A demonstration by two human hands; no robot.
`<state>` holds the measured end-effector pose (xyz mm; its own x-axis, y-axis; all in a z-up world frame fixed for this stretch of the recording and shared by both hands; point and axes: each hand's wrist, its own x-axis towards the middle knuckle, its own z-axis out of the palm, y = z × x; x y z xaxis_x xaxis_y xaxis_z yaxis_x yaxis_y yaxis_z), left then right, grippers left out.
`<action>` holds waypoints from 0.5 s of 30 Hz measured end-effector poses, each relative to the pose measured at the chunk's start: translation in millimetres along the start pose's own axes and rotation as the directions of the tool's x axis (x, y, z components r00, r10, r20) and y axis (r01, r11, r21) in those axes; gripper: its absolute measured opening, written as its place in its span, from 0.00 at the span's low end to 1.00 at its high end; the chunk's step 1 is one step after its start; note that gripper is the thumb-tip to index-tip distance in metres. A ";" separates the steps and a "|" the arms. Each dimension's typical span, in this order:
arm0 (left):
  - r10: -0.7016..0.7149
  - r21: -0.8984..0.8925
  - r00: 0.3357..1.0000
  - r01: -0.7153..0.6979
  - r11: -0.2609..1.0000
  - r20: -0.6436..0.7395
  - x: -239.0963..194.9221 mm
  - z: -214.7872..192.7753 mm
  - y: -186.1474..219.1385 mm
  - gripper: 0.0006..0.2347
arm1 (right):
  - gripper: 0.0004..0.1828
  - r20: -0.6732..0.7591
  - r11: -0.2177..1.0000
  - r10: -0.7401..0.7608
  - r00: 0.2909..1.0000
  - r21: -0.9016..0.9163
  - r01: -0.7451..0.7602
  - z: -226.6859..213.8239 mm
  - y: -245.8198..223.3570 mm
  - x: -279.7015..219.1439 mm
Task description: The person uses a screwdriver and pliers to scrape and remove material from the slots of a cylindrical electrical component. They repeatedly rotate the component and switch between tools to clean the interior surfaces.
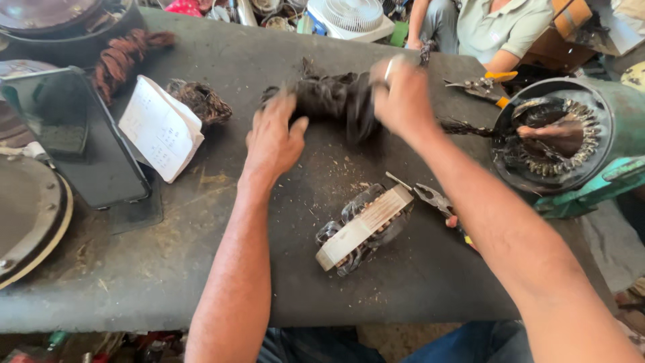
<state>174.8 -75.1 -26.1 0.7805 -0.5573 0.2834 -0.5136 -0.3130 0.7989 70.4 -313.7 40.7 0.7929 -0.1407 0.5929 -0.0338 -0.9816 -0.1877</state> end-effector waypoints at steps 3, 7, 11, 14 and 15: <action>0.265 -0.169 0.938 -0.305 0.937 -0.221 -5.3 4.2 4.0 0.23 | 0.14 -0.183 0.993 0.057 0.981 0.111 -0.037 -17.6 -10.6 39.2; 0.029 0.114 0.999 -0.030 0.993 0.019 -5.8 -0.2 17.0 0.16 | 0.19 0.095 0.939 0.048 0.994 0.335 -0.077 -59.0 -39.0 46.7; 0.107 0.073 0.964 -0.091 0.993 -0.245 -13.5 -3.1 23.3 0.09 | 0.12 0.098 0.918 0.265 0.959 0.277 -0.282 -121.4 -59.5 -13.5; 0.187 0.073 0.914 -0.172 0.982 -0.360 -14.7 -6.3 29.1 0.07 | 0.12 0.109 0.905 0.367 0.924 0.187 -0.381 -166.1 -67.7 -74.6; 0.189 0.063 0.911 -0.178 0.982 -0.368 -15.5 -6.8 31.3 0.07 | 0.12 0.125 0.903 0.384 0.915 0.156 -0.401 -176.1 -70.8 -93.8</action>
<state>149.1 -70.9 -1.9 0.7449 -0.2835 0.6039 -0.6657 -0.2564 0.7007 -108.7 -253.7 136.3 0.7884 -0.4898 0.3723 -0.2534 -0.8099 -0.5290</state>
